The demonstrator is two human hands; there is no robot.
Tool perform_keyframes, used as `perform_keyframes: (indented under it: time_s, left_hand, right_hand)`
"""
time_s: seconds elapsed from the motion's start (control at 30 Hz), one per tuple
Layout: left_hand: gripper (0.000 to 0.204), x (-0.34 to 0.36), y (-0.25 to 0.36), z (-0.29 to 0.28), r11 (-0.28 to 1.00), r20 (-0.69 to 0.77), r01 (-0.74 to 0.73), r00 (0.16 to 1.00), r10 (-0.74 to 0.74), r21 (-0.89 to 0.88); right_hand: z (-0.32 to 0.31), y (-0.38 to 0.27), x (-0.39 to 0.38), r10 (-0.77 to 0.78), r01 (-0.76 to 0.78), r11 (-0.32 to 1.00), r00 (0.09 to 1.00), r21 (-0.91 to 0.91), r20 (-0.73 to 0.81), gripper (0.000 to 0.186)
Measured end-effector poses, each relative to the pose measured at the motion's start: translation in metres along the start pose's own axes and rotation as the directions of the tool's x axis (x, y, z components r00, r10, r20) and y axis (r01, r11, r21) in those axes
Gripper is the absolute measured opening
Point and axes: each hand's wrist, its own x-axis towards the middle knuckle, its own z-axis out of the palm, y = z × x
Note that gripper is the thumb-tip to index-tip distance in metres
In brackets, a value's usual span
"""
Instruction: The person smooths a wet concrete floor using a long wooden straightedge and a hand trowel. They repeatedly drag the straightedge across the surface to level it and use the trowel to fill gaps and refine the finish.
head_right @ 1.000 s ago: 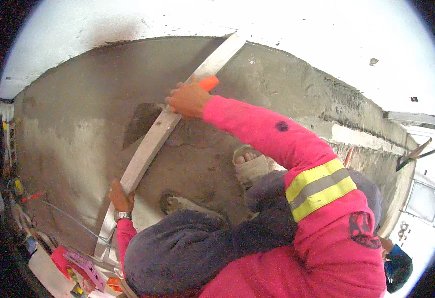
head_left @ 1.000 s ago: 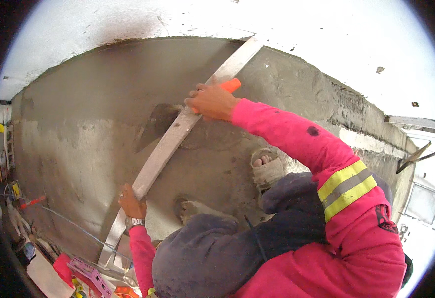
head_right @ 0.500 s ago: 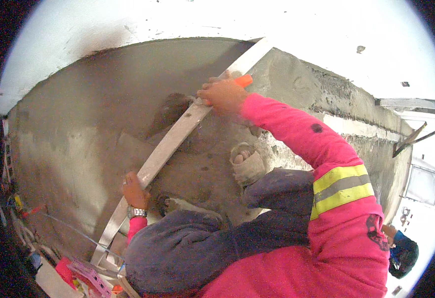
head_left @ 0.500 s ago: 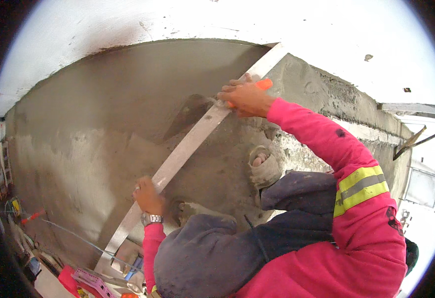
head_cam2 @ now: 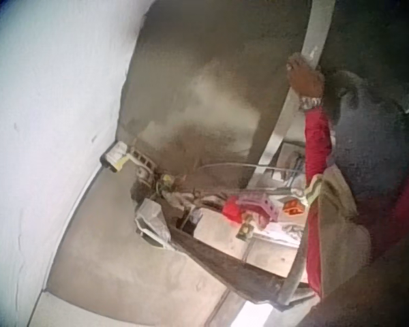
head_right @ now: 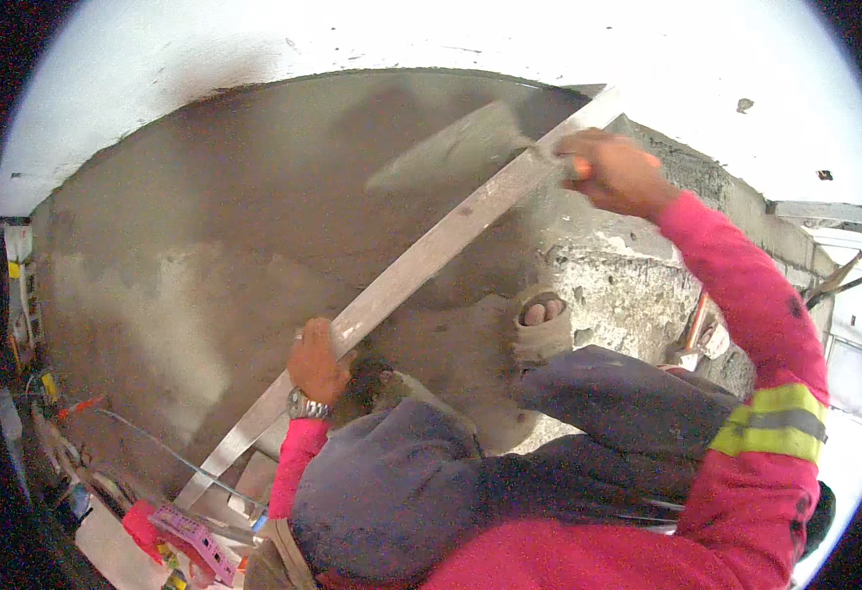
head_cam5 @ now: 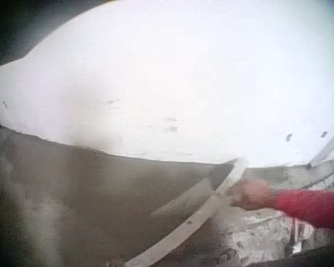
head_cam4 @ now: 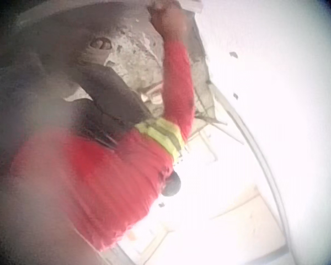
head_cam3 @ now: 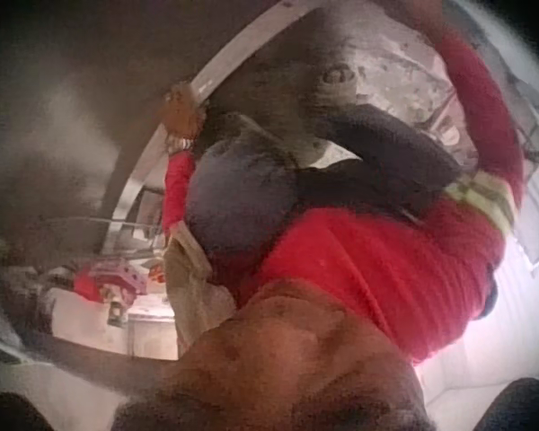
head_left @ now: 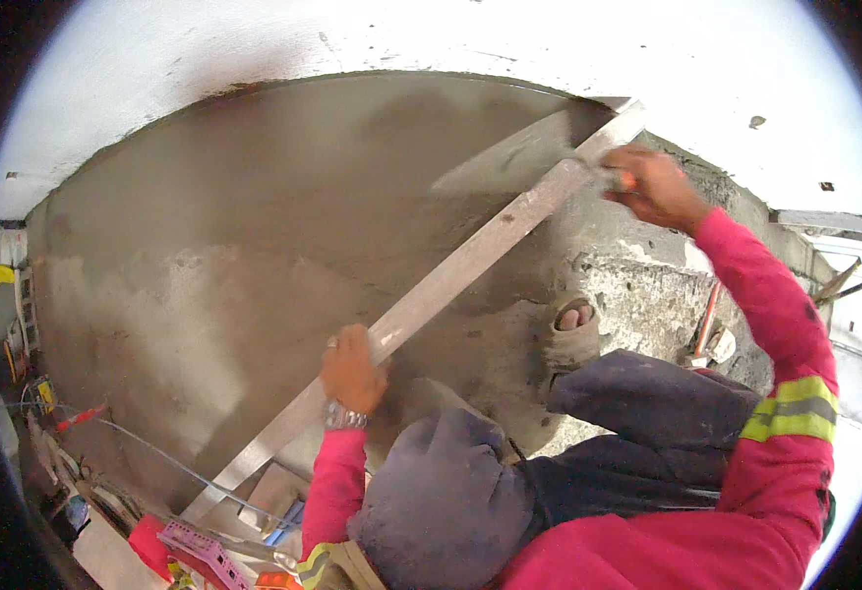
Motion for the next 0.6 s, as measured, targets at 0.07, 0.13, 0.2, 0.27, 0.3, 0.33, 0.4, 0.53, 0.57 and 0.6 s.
perform_keyframes:
  time_s: [0.07,0.13,0.2,0.27,0.3,0.33,0.4,0.53,0.57,0.6]
  left_hand:
    - [0.061,0.000,-0.009,-0.001,0.999,-0.026,-0.021,0.999,0.020,-0.043]
    - [0.054,-0.004,-0.017,-0.015,0.997,-0.191,-0.070,0.979,0.072,0.020]
    - [0.055,-0.009,-0.030,-0.035,0.998,-0.219,-0.062,0.974,0.065,0.021]
    - [0.063,-0.011,-0.035,-0.052,0.998,-0.126,-0.013,0.992,0.006,-0.055]
    - [0.062,-0.015,-0.038,-0.060,0.999,-0.135,0.009,0.991,-0.014,-0.034]
    - [0.062,-0.017,-0.041,-0.062,0.999,-0.146,0.016,0.989,-0.021,-0.031]
    - [0.060,-0.021,-0.041,-0.059,0.998,-0.130,0.007,0.991,-0.015,-0.059]
    - [0.053,-0.022,-0.034,-0.062,0.999,-0.266,-0.022,0.964,0.012,-0.033]
    - [0.050,-0.023,-0.033,-0.062,0.999,-0.329,-0.042,0.943,0.039,-0.003]
    - [0.052,-0.023,-0.031,-0.062,1.000,-0.298,0.003,0.954,0.005,0.029]
  right_hand:
    - [-0.050,-0.011,-0.040,0.227,-0.231,0.970,0.972,0.075,0.052,0.041]
    - [-0.079,-0.025,-0.074,0.268,-0.271,0.959,0.962,0.076,0.054,0.034]
    - [-0.090,-0.034,-0.077,0.383,-0.410,0.911,0.804,-0.044,0.454,0.033]
    - [-0.060,-0.022,-0.095,0.149,-0.141,0.989,0.890,-0.052,0.431,0.035]
    - [-0.048,-0.034,-0.081,0.174,-0.193,0.981,0.799,-0.029,0.575,0.034]
    - [-0.034,-0.041,-0.075,0.089,-0.121,0.993,0.772,0.007,0.630,0.032]
    - [-0.002,-0.056,-0.063,-0.042,-0.082,0.985,0.737,0.151,0.675,0.029]
    - [0.052,-0.071,-0.041,-0.220,-0.173,0.883,0.669,0.436,0.710,0.032]
    - [0.065,-0.065,-0.041,-0.207,-0.195,0.882,0.658,0.429,0.724,0.033]
    - [0.083,-0.058,-0.045,-0.196,-0.220,0.877,0.647,0.427,0.737,0.034]
